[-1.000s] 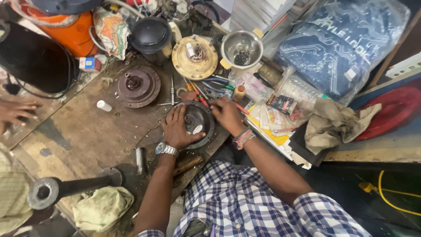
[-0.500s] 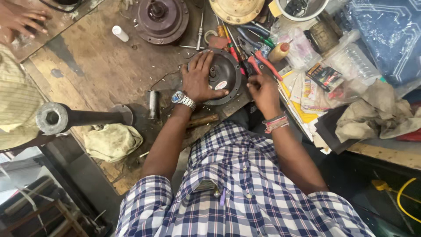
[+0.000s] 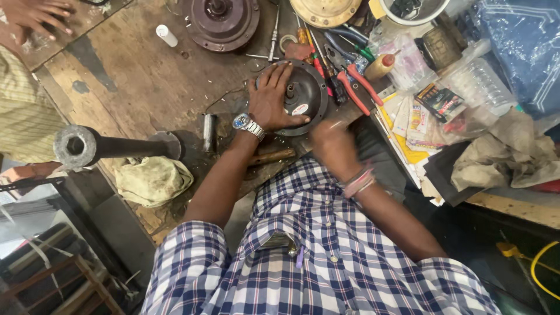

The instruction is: The person works on a circular metal electrical component on a cluttered workbench. They use a screwdriver to adjust parts and a hammer to tap the component, then wipe it with a cloth. The person continues to manipulate the component with their hands and tools throughout the clip.

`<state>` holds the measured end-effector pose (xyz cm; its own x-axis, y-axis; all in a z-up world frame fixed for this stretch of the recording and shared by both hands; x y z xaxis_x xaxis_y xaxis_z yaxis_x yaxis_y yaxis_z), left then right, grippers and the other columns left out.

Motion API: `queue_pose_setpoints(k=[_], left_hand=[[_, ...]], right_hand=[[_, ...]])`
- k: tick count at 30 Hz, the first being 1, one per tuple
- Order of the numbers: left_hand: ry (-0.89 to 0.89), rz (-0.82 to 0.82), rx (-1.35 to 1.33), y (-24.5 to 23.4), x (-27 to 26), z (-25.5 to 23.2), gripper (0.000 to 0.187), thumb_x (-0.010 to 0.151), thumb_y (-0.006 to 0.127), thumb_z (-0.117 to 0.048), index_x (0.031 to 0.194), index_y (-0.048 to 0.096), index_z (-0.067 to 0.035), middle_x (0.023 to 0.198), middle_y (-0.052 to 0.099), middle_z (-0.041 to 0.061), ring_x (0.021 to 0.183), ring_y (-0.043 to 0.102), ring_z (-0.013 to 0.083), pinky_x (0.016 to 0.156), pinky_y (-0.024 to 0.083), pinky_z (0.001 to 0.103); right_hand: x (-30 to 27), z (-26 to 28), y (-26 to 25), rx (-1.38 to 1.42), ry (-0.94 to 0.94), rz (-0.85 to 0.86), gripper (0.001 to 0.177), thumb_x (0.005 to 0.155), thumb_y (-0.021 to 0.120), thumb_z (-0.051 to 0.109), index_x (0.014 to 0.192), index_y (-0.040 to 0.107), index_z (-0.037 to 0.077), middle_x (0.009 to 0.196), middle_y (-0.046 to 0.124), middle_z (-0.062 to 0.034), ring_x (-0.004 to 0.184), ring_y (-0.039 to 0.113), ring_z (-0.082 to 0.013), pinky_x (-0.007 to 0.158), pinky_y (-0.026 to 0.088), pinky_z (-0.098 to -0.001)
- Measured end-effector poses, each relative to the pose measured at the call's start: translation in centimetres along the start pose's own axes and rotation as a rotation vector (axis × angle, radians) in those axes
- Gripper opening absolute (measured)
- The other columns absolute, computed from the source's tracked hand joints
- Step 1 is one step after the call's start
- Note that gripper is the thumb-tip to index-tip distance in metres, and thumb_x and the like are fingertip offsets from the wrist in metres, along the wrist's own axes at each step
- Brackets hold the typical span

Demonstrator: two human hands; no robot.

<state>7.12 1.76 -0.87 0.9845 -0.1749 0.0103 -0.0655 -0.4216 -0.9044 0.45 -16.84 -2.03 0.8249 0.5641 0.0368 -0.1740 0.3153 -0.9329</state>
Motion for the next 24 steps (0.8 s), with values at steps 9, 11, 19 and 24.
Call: queue_pose_setpoints(k=[9, 11, 19, 24], left_hand=[[0.003, 0.045, -0.016, 0.5, 0.2, 0.4, 0.135, 0.049, 0.085, -0.078, 0.157, 0.034, -0.013, 0.162, 0.034, 0.011, 0.15, 0.028, 0.0332, 0.11, 0.021, 0.074], [0.013, 0.045, -0.007, 0.5, 0.4, 0.3, 0.133, 0.05, 0.085, -0.078, 0.156, 0.036, -0.014, 0.163, 0.034, 0.01, 0.15, 0.028, 0.0334, 0.11, 0.021, 0.074], [-0.01, 0.062, -0.01, 0.6, 0.3, 0.3, 0.134, 0.049, 0.084, -0.079, 0.156, 0.038, -0.014, 0.163, 0.034, 0.008, 0.151, 0.028, 0.0316, 0.111, 0.024, 0.072], [-0.03, 0.068, 0.026, 0.9, -0.3, -0.1, 0.131, 0.051, 0.085, -0.078, 0.156, 0.038, -0.014, 0.163, 0.033, 0.008, 0.149, 0.028, 0.0313, 0.107, 0.023, 0.074]], right_hand=[[0.2, 12.5, 3.2, -0.027, -0.567, 0.099, 0.045, 0.089, 0.058, 0.015, 0.133, 0.061, 0.006, 0.114, 0.064, -0.0121, 0.106, 0.063, -0.0283, 0.089, 0.051, -0.0446], [0.2, 12.7, 3.8, -0.062, -0.522, 0.233, 0.045, 0.093, 0.058, 0.014, 0.138, 0.059, 0.005, 0.111, 0.063, -0.0132, 0.101, 0.065, -0.0297, 0.082, 0.054, -0.0451], [-4.6, 5.9, -2.7, 0.465, -0.166, 0.271, 0.057, 0.087, 0.07, 0.024, 0.139, 0.055, 0.007, 0.126, 0.066, -0.018, 0.101, 0.072, -0.0355, 0.082, 0.059, -0.04], [-4.7, -0.4, -7.7, 0.378, 0.197, 0.028, 0.054, 0.096, 0.07, 0.019, 0.146, 0.053, 0.005, 0.126, 0.067, -0.0236, 0.107, 0.069, -0.0407, 0.086, 0.056, -0.0458]])
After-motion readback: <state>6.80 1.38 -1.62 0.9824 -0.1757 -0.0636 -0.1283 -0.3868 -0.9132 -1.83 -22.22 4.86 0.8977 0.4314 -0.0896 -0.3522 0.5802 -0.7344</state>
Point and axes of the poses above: each hand's wrist, its own x-axis towards the middle knuckle, its own y-axis out of the palm, z = x × y, the point moved 6 cm from there along x, towards the middle knuckle
